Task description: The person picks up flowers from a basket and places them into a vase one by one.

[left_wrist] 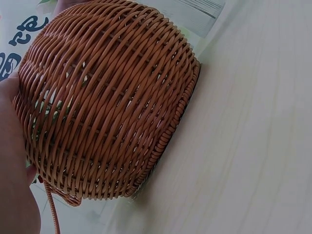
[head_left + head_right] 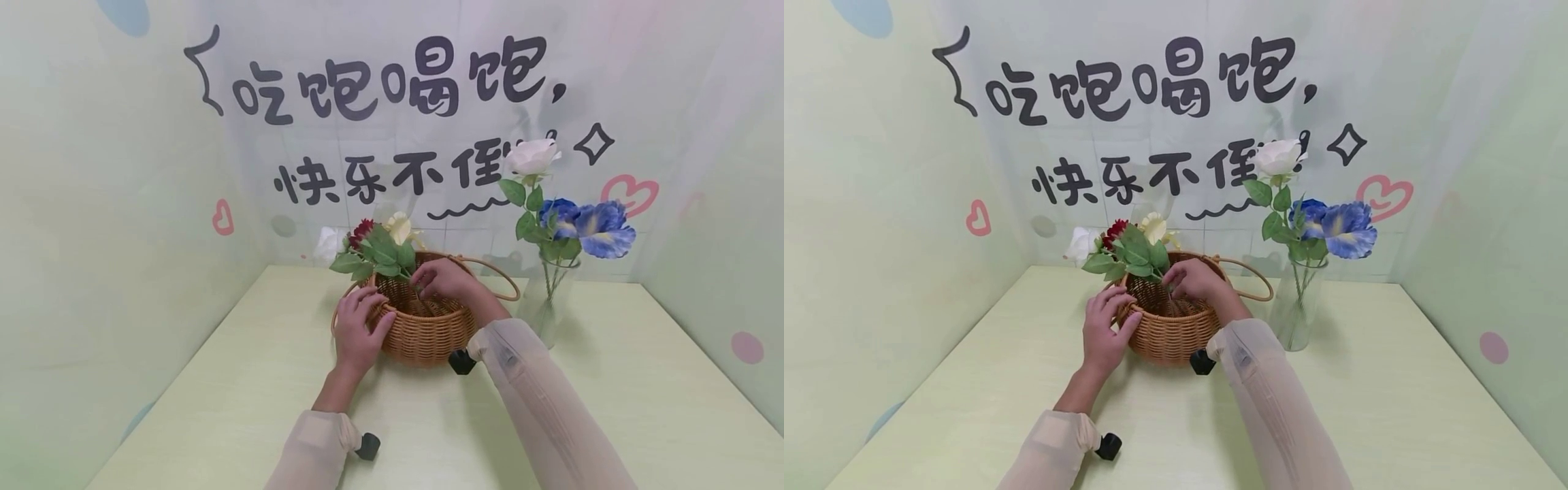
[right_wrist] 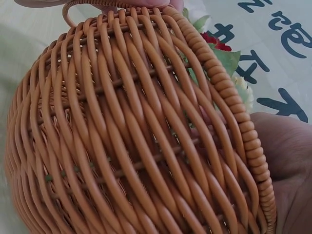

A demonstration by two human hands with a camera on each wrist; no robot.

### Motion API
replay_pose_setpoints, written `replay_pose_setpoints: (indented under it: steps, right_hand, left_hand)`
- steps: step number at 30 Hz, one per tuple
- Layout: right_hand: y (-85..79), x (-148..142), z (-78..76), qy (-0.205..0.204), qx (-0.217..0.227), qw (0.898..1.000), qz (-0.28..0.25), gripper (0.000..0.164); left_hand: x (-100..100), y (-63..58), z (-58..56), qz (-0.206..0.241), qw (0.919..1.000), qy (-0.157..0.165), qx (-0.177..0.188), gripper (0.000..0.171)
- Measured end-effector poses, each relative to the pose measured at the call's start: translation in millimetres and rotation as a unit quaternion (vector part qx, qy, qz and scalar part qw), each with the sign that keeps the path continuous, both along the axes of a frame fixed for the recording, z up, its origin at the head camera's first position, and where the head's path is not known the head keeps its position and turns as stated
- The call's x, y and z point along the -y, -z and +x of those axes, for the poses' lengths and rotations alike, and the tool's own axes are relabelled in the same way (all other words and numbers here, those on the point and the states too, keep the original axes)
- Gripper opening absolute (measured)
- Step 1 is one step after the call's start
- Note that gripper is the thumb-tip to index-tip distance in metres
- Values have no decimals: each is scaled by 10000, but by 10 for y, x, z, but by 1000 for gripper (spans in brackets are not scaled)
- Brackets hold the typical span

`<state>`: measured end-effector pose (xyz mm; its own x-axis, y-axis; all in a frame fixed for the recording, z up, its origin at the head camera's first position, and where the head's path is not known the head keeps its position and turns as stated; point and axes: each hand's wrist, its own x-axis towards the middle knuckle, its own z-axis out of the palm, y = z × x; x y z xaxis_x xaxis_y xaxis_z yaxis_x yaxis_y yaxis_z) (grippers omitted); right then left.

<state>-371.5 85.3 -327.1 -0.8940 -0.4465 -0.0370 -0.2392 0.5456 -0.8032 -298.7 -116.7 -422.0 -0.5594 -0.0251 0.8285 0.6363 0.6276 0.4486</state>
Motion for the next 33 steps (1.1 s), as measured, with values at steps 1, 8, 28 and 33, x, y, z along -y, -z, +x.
replay_pose_setpoints:
  steps: [1,8,28,33]
  right_hand:
    - [5,-1,-4,37,-54,10000,-41,27]
    - [2,3,2,318,-431,9986,-52,24]
    - [-9,1,47,743,-670,9931,-612,28]
    - [-24,-11,62,897,-802,9873,-1040,27]
  left_hand:
    - [0,3,-2,-7,10000,-6,-19,27]
    - [0,0,2,-3,10000,13,-40,27]
    - [-1,-3,11,-27,10000,-51,-78,27]
    - [0,-8,20,-37,10000,-46,-62,27]
